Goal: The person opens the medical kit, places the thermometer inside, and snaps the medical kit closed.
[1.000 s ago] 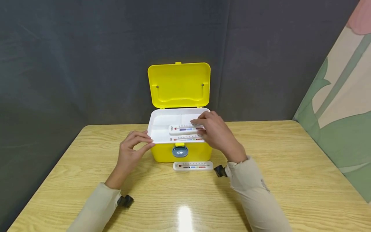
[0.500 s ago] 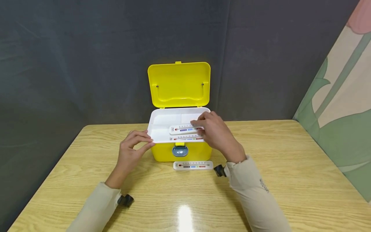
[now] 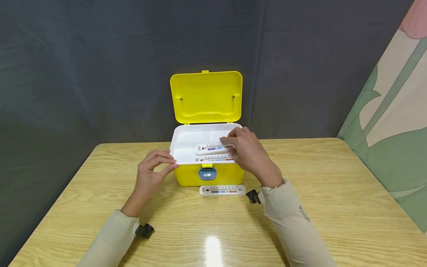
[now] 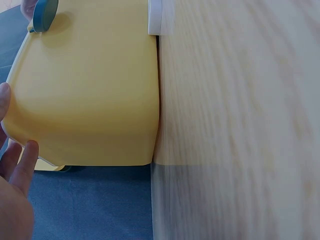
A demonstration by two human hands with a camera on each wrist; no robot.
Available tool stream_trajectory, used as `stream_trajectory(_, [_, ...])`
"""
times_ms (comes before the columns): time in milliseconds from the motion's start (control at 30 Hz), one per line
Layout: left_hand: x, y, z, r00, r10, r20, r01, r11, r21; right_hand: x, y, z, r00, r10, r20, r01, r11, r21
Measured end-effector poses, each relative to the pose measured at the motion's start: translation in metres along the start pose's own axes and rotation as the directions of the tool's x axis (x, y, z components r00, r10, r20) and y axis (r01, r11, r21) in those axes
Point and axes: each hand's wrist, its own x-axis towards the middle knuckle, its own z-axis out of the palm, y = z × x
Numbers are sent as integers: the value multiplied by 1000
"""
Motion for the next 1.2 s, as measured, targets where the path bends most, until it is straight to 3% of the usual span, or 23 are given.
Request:
stream_trajectory(433, [0,-1,2,1000,4,-3,-4,1000,3,-1,4,-1,999,-36,-3,36,999,16])
stream_trajectory(733, [0,0,-1,1000,2,-4,-2,1000,-4,-1,4,-6,996,-72,53,72,997,-2])
stream_trajectory(1200, [1,1,-1,1000,-9,-8,9,1000,7,-1,2,-7,997,-25,73,24,1000,12])
